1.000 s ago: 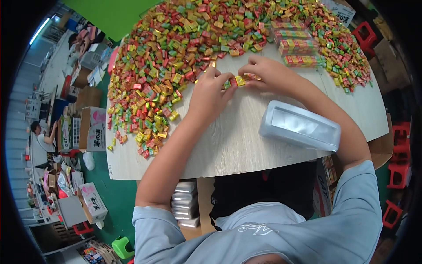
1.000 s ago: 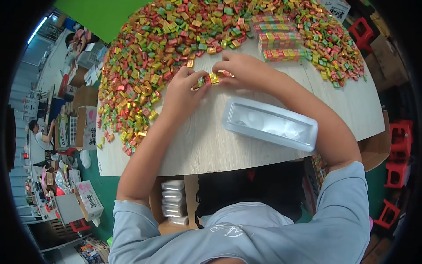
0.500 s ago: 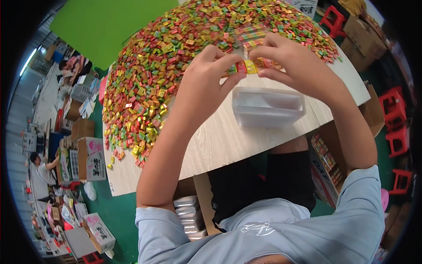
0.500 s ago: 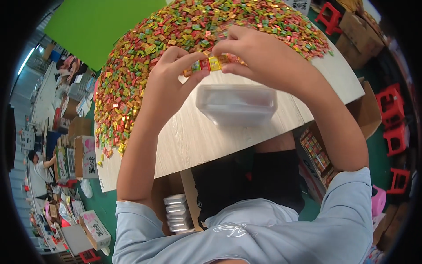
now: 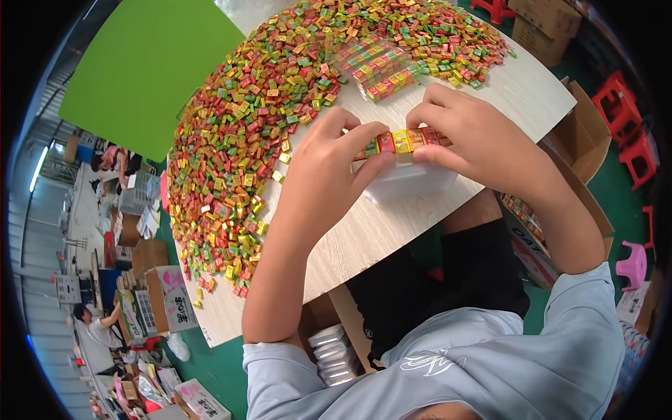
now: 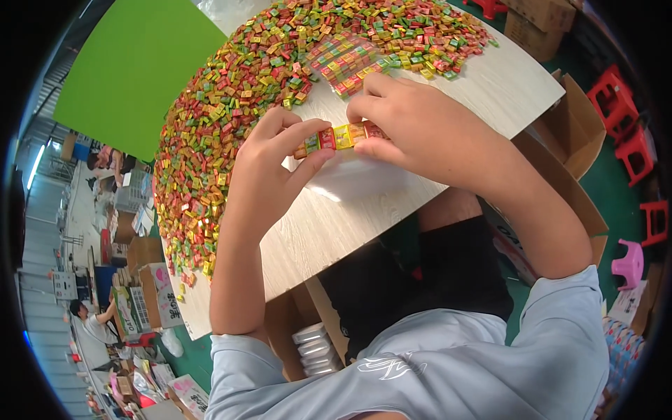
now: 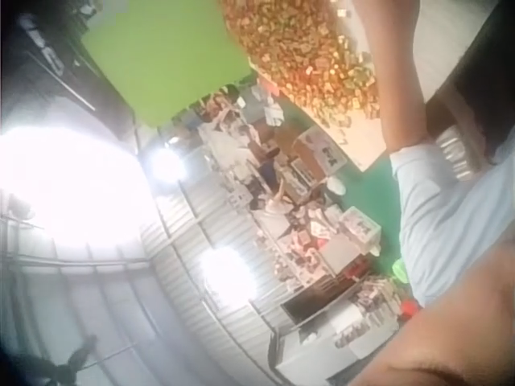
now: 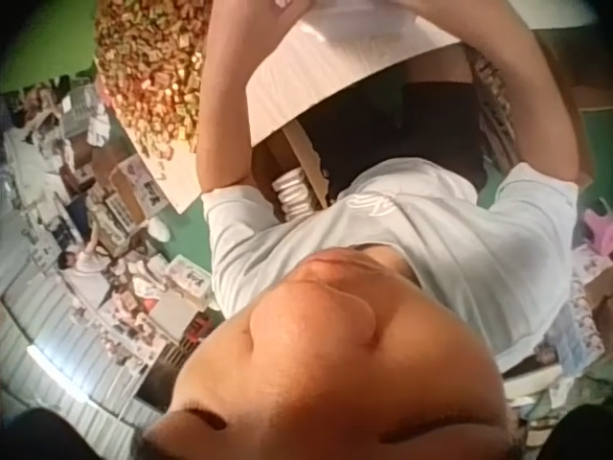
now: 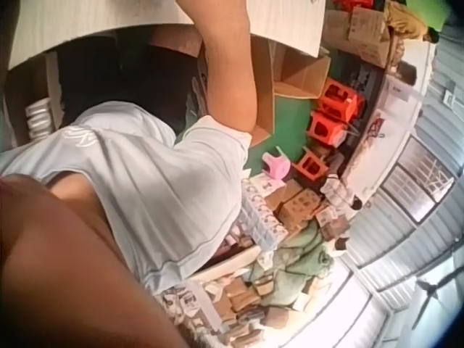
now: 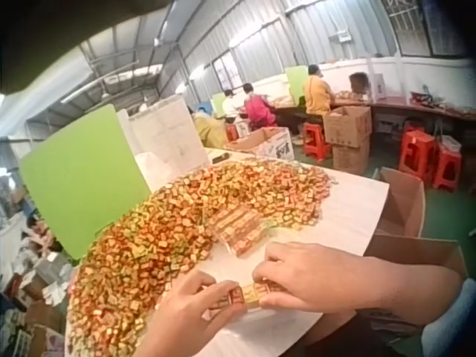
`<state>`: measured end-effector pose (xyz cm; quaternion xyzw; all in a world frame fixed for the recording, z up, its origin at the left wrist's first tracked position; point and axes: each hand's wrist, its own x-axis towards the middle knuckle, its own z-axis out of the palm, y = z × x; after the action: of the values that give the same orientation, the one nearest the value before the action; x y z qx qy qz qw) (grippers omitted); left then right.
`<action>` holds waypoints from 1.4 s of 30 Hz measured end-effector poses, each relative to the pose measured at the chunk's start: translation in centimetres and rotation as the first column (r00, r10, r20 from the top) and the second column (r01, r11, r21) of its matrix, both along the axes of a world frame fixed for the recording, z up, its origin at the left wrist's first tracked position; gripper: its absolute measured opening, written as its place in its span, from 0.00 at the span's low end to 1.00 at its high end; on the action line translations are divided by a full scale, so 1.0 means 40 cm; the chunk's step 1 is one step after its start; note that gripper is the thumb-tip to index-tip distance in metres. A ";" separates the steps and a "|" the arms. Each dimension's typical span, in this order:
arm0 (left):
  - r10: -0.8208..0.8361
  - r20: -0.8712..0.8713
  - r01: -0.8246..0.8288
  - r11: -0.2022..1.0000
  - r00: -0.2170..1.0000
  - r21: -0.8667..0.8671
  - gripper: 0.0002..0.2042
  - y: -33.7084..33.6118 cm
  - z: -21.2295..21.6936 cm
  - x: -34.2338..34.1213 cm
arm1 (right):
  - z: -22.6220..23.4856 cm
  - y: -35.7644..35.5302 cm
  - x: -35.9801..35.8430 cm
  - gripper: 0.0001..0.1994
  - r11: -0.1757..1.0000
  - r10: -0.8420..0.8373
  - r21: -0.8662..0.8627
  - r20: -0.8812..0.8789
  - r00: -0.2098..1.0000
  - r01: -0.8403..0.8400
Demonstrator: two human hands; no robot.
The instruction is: Sorting small colorful wrapped items and placing them into a plastic tray.
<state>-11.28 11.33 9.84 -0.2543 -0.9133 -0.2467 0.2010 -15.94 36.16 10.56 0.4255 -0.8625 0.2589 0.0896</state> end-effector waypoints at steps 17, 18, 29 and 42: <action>-0.010 0.021 0.011 1.000 1.000 -0.023 0.16 -0.012 0.017 0.018 | -0.003 0.001 0.024 0.13 0.999 -0.048 0.008 -0.086 0.995 0.049; -0.007 0.002 0.007 0.999 1.000 -0.045 0.16 -0.012 0.018 0.019 | -0.003 0.003 0.021 0.13 0.999 -0.044 0.008 -0.087 0.995 0.045; 0.026 0.048 -0.025 0.999 0.999 -0.026 0.16 -0.031 0.031 0.038 | -0.008 -0.048 0.005 0.15 0.997 0.058 -0.032 -0.181 0.982 -0.065; 0.027 0.067 -0.022 0.998 0.997 -0.064 0.15 -0.046 0.037 0.044 | -0.012 -0.058 0.013 0.15 0.991 0.127 -0.010 -0.178 0.976 -0.131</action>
<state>-9.50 9.50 11.33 -0.2408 -0.9299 -0.2239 0.1647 -15.42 33.85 10.08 0.5009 -0.8188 0.2348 0.1533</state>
